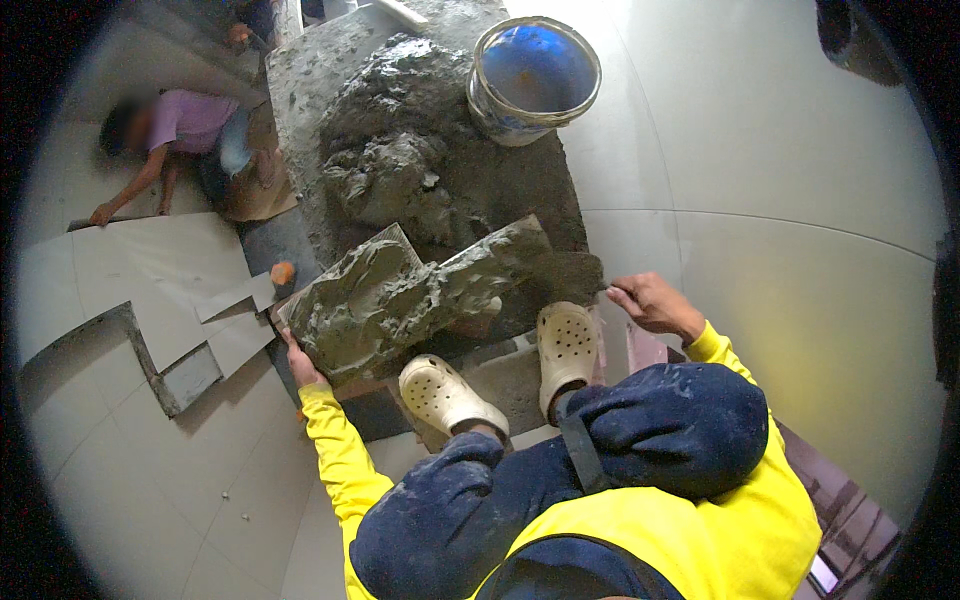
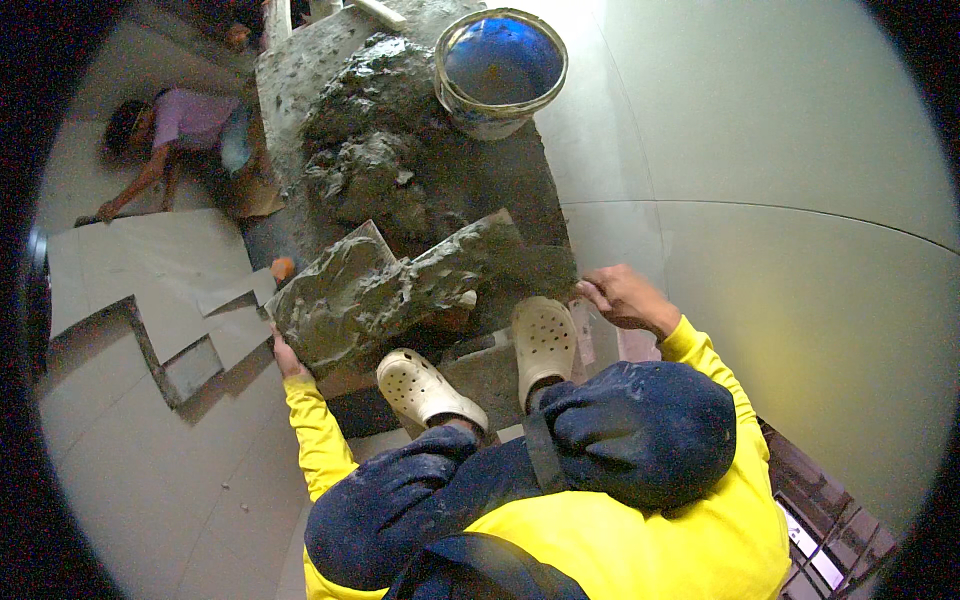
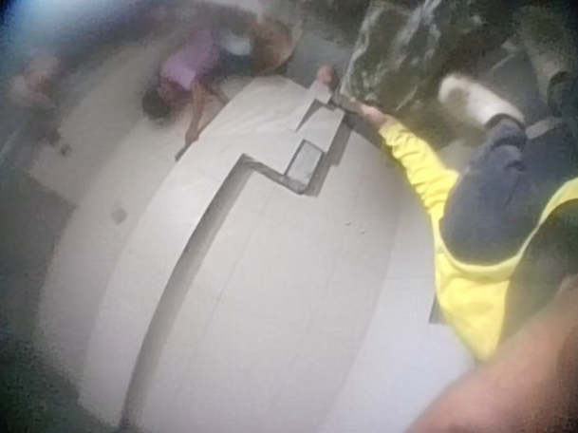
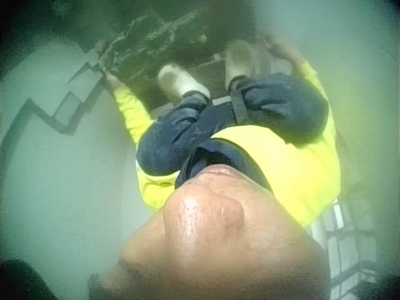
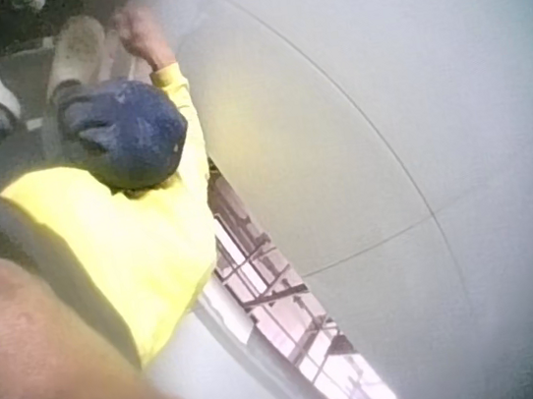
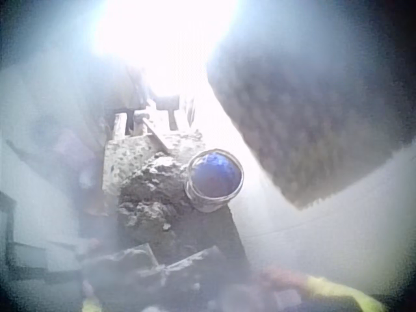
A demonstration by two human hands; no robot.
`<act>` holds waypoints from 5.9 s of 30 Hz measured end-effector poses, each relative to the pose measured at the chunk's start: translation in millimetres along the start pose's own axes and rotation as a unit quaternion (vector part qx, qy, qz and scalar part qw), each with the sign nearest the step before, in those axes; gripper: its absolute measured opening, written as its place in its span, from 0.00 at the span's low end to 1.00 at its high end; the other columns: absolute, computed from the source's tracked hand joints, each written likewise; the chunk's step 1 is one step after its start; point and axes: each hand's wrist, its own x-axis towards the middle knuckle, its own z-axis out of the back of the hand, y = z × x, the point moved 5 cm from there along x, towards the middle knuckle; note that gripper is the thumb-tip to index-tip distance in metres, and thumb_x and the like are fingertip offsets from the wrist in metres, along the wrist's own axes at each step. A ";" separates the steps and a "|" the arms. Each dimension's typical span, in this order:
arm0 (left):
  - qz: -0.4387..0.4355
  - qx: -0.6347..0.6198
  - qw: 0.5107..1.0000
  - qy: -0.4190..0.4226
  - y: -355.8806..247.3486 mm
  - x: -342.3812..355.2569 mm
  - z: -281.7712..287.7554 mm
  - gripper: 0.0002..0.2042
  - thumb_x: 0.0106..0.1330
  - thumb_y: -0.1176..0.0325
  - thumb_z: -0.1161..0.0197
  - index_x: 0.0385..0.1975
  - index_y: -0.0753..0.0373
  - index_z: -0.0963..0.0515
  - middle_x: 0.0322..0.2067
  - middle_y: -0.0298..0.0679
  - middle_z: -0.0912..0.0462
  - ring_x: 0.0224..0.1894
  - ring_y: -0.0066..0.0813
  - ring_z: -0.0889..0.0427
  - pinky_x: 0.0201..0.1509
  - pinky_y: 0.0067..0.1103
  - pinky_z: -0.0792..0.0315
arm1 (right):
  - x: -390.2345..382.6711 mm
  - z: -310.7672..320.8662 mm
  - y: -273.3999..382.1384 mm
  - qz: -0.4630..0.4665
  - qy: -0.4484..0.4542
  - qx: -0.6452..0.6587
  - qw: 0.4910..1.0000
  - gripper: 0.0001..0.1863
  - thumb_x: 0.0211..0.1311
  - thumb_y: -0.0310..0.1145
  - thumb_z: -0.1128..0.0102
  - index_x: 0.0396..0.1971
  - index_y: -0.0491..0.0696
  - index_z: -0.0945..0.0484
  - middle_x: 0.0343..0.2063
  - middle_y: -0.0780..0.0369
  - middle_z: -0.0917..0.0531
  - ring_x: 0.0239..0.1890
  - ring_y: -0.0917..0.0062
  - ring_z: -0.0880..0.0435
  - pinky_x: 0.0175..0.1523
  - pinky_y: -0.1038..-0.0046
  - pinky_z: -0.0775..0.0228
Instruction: The person wipes a tiled wall with a sponge, then positions a large tile into an opening. They apply cement to the back of the tile using a trowel and prepare it for installation.
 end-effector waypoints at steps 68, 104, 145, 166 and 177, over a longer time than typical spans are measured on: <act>-0.161 0.147 0.970 -0.109 -17.1 -24.2 -0.4 0.35 0.78 0.46 0.47 0.75 0.67 0.40 0.75 0.42 0.39 0.75 0.34 0.41 0.78 0.30 0.49 | 263.8 -19.6 36.0 0.177 0.018 -0.222 0.959 0.14 0.66 0.38 0.43 0.31 0.41 0.21 0.31 0.45 0.18 0.32 0.52 0.17 0.41 0.52 0.25; -0.032 0.052 0.996 -0.063 -8.1 -7.9 -7.0 0.31 0.80 0.45 0.52 0.71 0.65 0.33 0.69 0.39 0.28 0.68 0.36 0.28 0.73 0.31 0.36 | 0.4 -29.8 35.1 0.245 -0.205 -0.256 0.912 0.18 0.58 0.30 0.35 0.49 0.42 0.21 0.29 0.59 0.17 0.32 0.67 0.15 0.36 0.68 0.22; -0.022 0.031 0.998 -0.046 2.5 5.4 5.5 0.29 0.81 0.48 0.52 0.68 0.68 0.31 0.65 0.42 0.25 0.65 0.35 0.24 0.70 0.30 0.32 | 40.6 -1.0 43.4 0.017 0.111 0.009 0.994 0.20 0.73 0.40 0.45 0.29 0.38 0.21 0.22 0.46 0.20 0.23 0.52 0.20 0.32 0.56 0.28; -0.009 0.020 0.999 -0.044 -4.8 -8.7 -5.2 0.29 0.81 0.48 0.52 0.67 0.67 0.29 0.64 0.41 0.23 0.63 0.36 0.22 0.69 0.33 0.30 | 25.2 21.5 26.7 0.006 0.078 -0.118 0.990 0.16 0.72 0.39 0.43 0.31 0.40 0.21 0.25 0.44 0.21 0.29 0.44 0.22 0.36 0.51 0.29; -0.013 0.006 0.999 -0.040 8.3 3.7 14.1 0.29 0.79 0.46 0.49 0.66 0.65 0.27 0.63 0.40 0.21 0.62 0.35 0.21 0.69 0.31 0.30 | 37.6 36.8 25.9 0.011 0.051 -0.153 0.987 0.16 0.72 0.39 0.43 0.30 0.42 0.20 0.25 0.45 0.19 0.32 0.45 0.19 0.39 0.51 0.25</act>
